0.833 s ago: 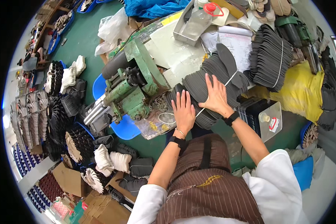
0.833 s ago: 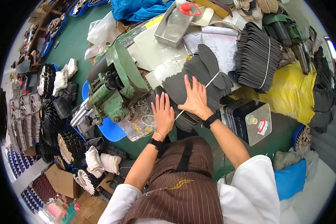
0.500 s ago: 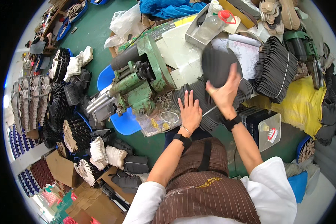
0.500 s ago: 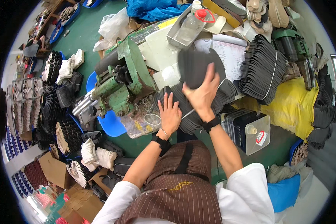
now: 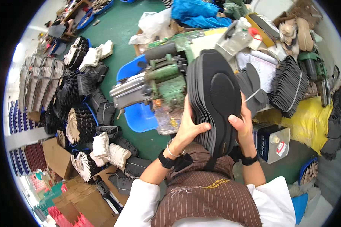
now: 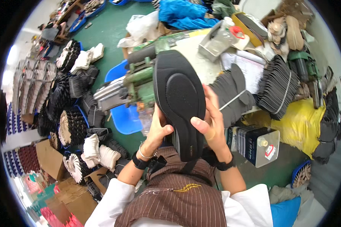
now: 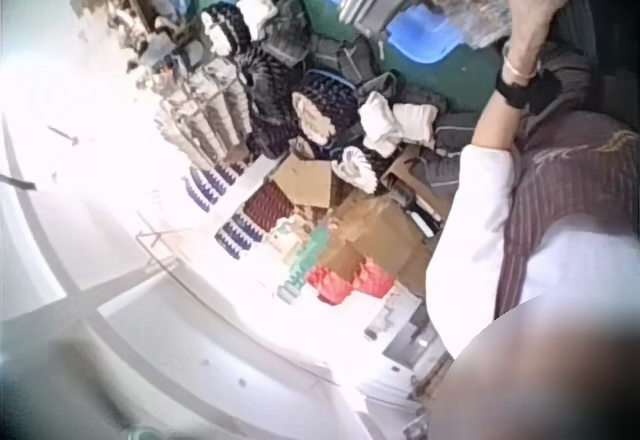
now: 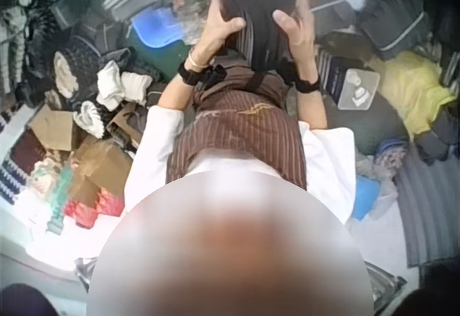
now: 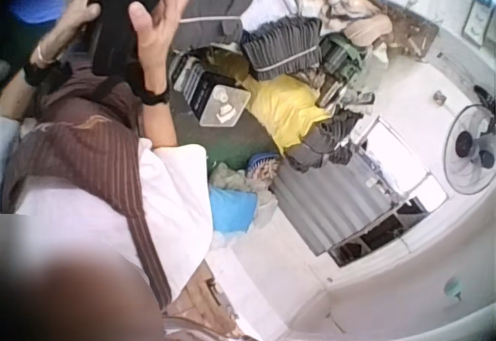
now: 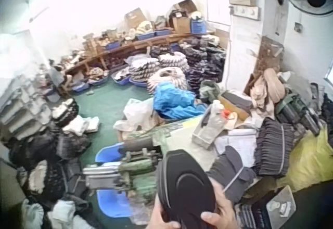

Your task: The recorder is sorting and stacking shoe insoles at a workstation in a shoe manufacturing facility.

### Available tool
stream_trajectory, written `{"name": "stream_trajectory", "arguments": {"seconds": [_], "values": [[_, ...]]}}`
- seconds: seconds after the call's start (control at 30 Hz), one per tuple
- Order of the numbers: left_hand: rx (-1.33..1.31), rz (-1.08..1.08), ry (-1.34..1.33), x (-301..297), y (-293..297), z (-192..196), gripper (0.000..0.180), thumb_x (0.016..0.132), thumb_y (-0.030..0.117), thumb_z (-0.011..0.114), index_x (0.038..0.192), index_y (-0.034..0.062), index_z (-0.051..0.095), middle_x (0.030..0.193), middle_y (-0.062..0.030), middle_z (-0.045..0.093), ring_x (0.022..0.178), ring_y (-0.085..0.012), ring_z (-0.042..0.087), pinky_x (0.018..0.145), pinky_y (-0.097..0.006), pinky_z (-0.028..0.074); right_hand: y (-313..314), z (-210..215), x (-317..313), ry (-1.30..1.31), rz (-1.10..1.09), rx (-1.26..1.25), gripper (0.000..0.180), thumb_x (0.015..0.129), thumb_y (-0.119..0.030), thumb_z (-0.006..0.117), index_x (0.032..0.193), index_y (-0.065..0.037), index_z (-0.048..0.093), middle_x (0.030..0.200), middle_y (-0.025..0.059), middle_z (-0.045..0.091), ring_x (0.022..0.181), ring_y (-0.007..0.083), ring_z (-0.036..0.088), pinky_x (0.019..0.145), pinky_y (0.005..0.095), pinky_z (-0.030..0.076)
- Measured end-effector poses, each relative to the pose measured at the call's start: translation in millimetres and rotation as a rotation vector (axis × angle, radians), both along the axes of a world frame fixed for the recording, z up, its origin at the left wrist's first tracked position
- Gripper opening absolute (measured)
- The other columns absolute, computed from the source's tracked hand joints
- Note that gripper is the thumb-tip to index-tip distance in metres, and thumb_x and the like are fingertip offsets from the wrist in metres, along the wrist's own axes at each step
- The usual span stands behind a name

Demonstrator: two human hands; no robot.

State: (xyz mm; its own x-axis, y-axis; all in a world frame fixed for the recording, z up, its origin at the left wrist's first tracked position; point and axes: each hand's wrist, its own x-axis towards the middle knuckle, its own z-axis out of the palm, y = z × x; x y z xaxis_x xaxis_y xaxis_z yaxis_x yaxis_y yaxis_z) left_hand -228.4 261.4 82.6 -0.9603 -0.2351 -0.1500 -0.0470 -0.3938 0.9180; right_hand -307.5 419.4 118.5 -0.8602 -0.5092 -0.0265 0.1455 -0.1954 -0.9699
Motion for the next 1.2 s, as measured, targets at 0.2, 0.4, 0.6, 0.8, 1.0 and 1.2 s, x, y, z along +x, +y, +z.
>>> {"name": "stream_trajectory", "arguments": {"seconds": [0.2,0.4,0.6,0.8,1.0,1.2], "values": [[-0.274,0.316,0.004,86,-66,-11,0.136,0.053,0.047,0.09,0.148,0.0004,0.004,0.148,-0.0167,0.025,0.136,-0.028,0.028,0.114,-0.039,0.02,-79,20,89,0.177,0.089,0.2,0.079,0.074,-0.024,0.082,0.133,0.004,0.039,0.119,0.0157,0.057,0.108,0.0213,0.058,0.09,0.0329,0.049],[-0.391,0.442,-0.039,162,-130,-19,0.147,0.048,0.053,0.089,0.148,0.001,-0.005,0.15,-0.0211,0.018,0.139,-0.0299,0.022,0.115,-0.042,0.018,-146,5,146,0.286,0.156,0.382,0.069,0.067,-0.015,0.087,0.121,0.003,0.047,0.108,0.0127,0.06,0.102,0.0188,0.059,0.092,0.0304,0.046],[-0.295,0.435,-0.032,209,-171,-23,0.143,0.051,0.042,0.091,0.148,0.0036,-0.006,0.148,-0.0213,0.023,0.134,-0.0311,0.032,0.112,-0.042,0.026,-200,-3,200,-0.023,0.098,0.154,0.062,0.069,-0.001,0.081,0.122,0.003,0.047,0.118,0.01,0.056,0.107,0.0163,0.054,0.096,0.0291,0.042],[-0.377,0.572,-0.11,230,-185,-30,0.135,0.055,0.035,0.092,0.148,0.0026,-0.001,0.146,-0.0218,0.024,0.134,-0.0309,0.03,0.111,-0.042,0.026,-223,-19,231,0.009,-0.14,0.174,0.061,0.072,0.0,0.079,0.123,0.003,0.047,0.117,0.0103,0.057,0.107,0.0181,0.054,0.097,0.0304,0.042],[-0.395,0.606,-0.145,242,-199,-35,0.12,0.062,0.019,0.089,0.148,0.0016,0.007,0.144,-0.0166,0.029,0.13,-0.0264,0.035,0.11,-0.038,0.029,-237,-33,227,0.033,-0.139,0.191,0.06,0.074,0.002,0.076,0.127,0.002,0.047,0.12,0.01,0.057,0.106,0.0175,0.056,0.096,0.0301,0.043],[-0.404,0.634,-0.179,250,-227,-43,0.126,0.058,0.025,0.09,0.148,-0.0001,0.006,0.143,-0.0207,0.028,0.132,-0.0302,0.031,0.111,-0.039,0.025,-240,-60,224,0.001,-0.113,0.055,0.047,0.08,0.003,0.071,0.123,-0.002,0.052,0.118,0.0072,0.06,0.105,0.0152,0.057,0.094,0.0291,0.044]]}}
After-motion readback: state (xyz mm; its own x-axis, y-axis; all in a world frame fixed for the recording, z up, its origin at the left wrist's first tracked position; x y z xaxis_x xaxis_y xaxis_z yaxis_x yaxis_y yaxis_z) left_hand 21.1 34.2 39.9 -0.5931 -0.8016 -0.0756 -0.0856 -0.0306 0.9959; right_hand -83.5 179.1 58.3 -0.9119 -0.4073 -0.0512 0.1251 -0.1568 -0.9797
